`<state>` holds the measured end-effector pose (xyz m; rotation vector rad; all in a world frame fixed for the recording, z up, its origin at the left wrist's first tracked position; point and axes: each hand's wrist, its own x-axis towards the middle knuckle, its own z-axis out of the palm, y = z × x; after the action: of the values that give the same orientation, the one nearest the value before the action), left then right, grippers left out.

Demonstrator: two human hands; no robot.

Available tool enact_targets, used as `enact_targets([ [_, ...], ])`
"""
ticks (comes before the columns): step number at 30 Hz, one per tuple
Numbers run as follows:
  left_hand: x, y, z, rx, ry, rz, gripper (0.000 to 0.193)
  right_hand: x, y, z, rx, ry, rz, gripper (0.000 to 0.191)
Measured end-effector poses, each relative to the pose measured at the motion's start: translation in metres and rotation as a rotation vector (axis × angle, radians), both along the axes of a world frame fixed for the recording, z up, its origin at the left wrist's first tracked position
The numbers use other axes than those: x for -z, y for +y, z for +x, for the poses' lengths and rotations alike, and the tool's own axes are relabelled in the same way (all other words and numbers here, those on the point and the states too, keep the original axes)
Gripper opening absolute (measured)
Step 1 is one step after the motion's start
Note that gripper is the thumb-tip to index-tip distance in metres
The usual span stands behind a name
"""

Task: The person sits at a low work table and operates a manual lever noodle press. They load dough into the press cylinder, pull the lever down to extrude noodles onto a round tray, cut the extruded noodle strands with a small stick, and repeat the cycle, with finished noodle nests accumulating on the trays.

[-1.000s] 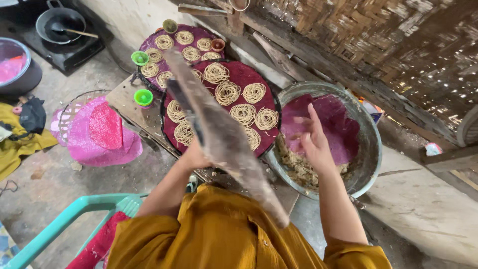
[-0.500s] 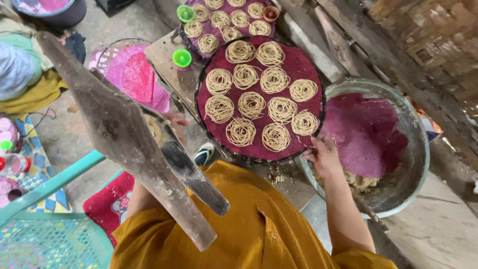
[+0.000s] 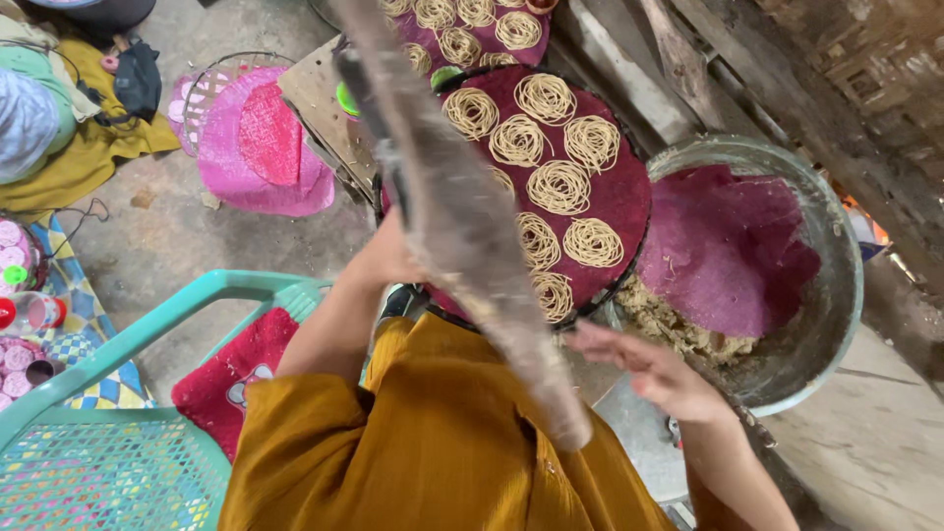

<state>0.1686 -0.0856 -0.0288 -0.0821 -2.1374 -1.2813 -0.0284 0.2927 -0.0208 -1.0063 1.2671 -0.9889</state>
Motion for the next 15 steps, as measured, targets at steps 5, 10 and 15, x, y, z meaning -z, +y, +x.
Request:
enact_targets([
  [5,-0.03,0.054,-0.107,0.064,-0.748,-0.469,0.045,-0.047,-0.027,0.002,0.282,-0.18,-0.07,0.132],
  [10,-0.096,0.023,-0.171,1.357,-0.09,0.681,0.109,-0.058,0.017,-0.026,0.25,-0.346,-0.079,0.131],
  [15,-0.131,0.056,-0.257,1.626,0.233,0.729,0.109,-0.048,0.058,-0.076,0.109,-0.36,-0.112,0.134],
])
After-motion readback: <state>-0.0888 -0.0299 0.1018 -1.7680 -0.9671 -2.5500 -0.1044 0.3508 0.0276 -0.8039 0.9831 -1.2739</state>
